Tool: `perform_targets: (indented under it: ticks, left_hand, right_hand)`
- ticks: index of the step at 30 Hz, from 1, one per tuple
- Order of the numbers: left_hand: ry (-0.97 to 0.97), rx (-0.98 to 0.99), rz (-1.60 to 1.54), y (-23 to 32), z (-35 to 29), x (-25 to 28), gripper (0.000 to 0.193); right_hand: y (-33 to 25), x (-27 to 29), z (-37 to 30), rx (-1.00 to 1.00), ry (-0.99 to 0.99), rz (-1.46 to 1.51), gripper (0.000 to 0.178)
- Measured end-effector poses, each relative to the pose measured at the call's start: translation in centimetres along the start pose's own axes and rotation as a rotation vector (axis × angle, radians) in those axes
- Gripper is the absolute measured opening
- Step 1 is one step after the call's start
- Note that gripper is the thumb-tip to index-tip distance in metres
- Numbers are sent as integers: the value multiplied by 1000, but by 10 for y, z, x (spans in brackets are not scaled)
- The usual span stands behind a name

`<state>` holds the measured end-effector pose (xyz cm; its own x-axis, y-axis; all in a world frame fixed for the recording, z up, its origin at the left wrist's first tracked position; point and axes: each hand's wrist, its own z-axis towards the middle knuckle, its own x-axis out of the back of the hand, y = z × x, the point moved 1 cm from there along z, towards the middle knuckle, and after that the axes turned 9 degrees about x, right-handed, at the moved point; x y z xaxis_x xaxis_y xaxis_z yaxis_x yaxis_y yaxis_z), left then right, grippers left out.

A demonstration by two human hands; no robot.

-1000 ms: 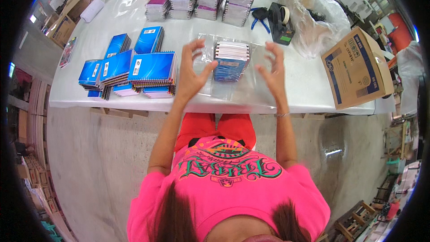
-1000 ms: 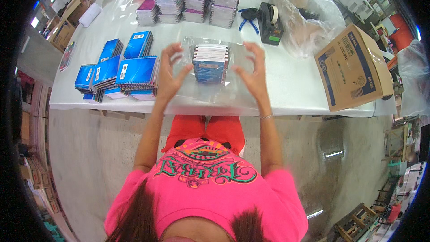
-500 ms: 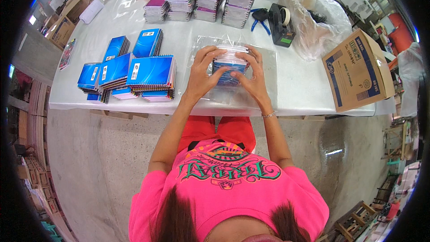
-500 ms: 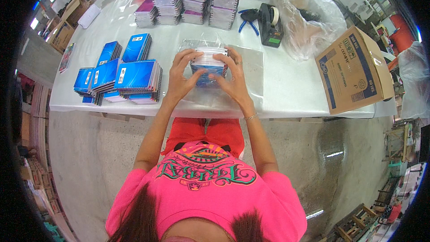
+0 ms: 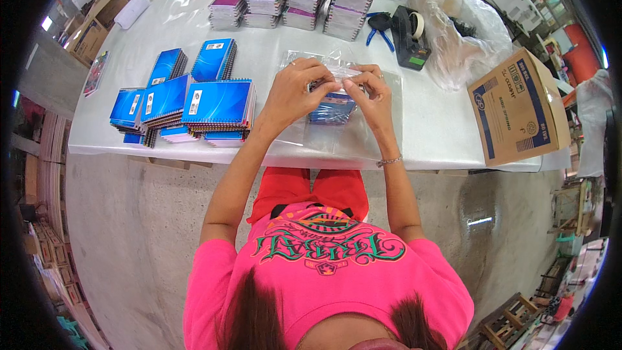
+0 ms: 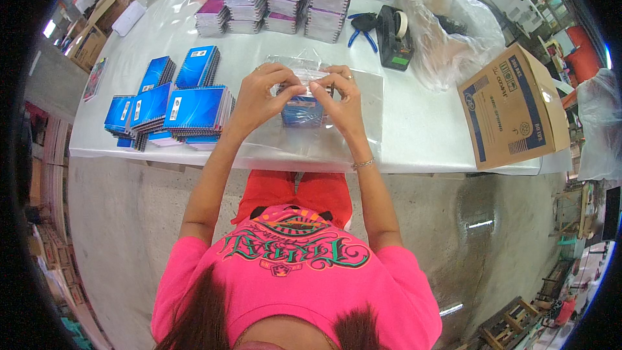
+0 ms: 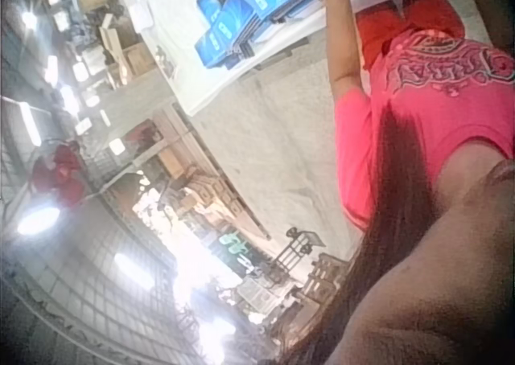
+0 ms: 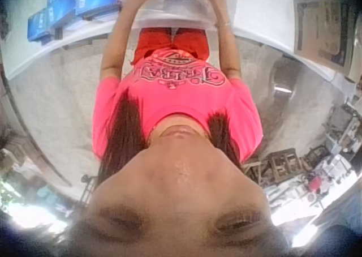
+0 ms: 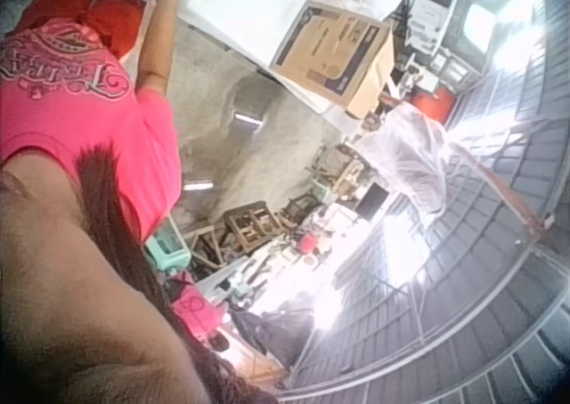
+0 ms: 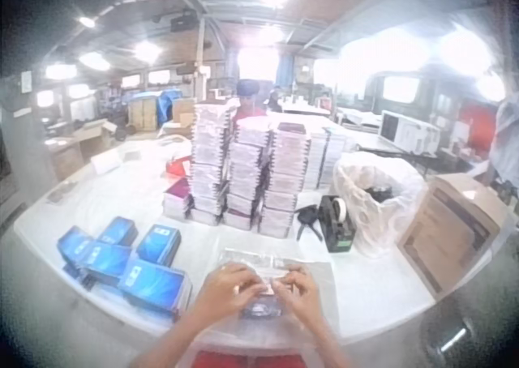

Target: The person places spiral-bound notebooks into clear plastic bags one at a time, folds the bag edges, and seals them with tape. The person repeats this process for multiple notebooks, stacking the finished packages on the table.

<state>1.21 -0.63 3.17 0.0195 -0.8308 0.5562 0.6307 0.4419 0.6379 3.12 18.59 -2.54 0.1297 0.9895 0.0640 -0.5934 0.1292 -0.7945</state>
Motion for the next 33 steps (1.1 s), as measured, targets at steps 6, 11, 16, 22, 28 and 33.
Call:
perform_targets:
  ticks: [6, 11, 16, 22, 28, 33]
  left_hand:
    - [198, 167, -147, -2, 3, -15, 30]
    - [85, 347, -523, -29, 3, -31, 34]
    - [-138, 609, -808, -31, 2, -29, 27]
    - [-87, 589, -829, -42, 2, -36, 20]
    - [-272, 551, -655, -38, 7, -19, 16]
    - [-155, 133, -269, -10, -9, 1, 19]
  right_hand:
    - [-11, -1, 16, -152, -23, 114, 21]
    - [-3, -1, 22, -285, -73, 258, 28]
    - [-5, 9, 21, -310, -211, 150, 31]
    - [-27, 7, 13, -195, -293, 117, 45]
    - [-23, 4, 2, -155, -191, 25, 39]
    - [-17, 2, -6, -66, -116, -25, 31]
